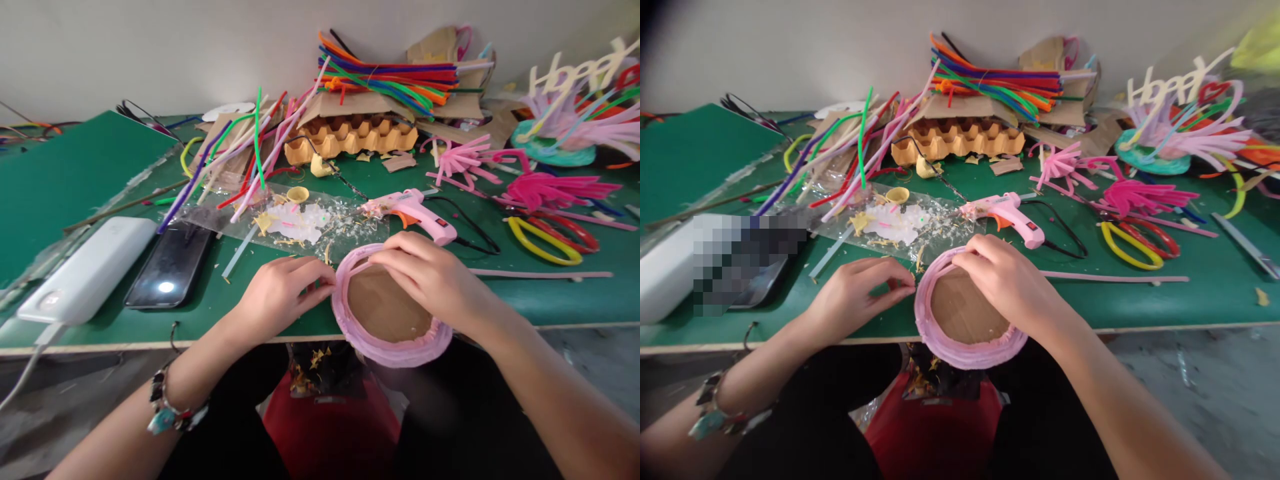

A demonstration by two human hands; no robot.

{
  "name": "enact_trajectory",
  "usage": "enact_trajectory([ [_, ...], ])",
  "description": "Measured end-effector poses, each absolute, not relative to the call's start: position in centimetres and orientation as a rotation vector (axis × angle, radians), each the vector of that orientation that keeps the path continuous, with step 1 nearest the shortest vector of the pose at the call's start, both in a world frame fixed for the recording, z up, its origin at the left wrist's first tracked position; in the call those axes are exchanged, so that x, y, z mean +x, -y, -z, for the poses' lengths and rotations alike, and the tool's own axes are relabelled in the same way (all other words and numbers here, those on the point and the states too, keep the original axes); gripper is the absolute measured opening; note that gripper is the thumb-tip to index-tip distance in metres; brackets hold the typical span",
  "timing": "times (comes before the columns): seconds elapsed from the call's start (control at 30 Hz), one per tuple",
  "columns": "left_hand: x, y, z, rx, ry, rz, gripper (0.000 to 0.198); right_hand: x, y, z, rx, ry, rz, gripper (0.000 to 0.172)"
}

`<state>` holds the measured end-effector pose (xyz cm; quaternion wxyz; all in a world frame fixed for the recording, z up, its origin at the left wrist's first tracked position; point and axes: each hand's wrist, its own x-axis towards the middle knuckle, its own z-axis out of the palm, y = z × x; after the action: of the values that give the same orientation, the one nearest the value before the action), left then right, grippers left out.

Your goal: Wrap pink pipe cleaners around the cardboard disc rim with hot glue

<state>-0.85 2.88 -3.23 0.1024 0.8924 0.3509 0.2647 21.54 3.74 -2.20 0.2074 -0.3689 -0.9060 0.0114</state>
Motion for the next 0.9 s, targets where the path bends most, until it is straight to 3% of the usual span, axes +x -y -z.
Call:
enact_trajectory([
  [0.13,-0.9,-2.8,3.1,2.655,-1.077,-0.768,0.027,21.4,-3.9,2.2,-1.035,2.512,-0.017,0.026],
  [0.33,-0.7,-2.9,3.2,2.500,-1.195,-0.819,0.011,20.6,-4.9,1.9,-1.034,2.509,0.061,0.025],
  [0.47,-0.6,-2.9,3.4,2.574,-1.156,-0.754,0.019,20.3,-5.2,1.8,-1.050,2.486,0.109,0.022],
  [0.57,-0.5,-2.8,3.4,2.592,-1.096,-0.805,0.013,20.4,-5.2,1.8,-1.042,2.464,0.033,0.023],
  [0.9,-0.6,-2.5,3.4,2.693,-0.962,-0.620,0.019,21.1,-5.7,1.9,-1.078,2.451,-0.060,0.015],
])
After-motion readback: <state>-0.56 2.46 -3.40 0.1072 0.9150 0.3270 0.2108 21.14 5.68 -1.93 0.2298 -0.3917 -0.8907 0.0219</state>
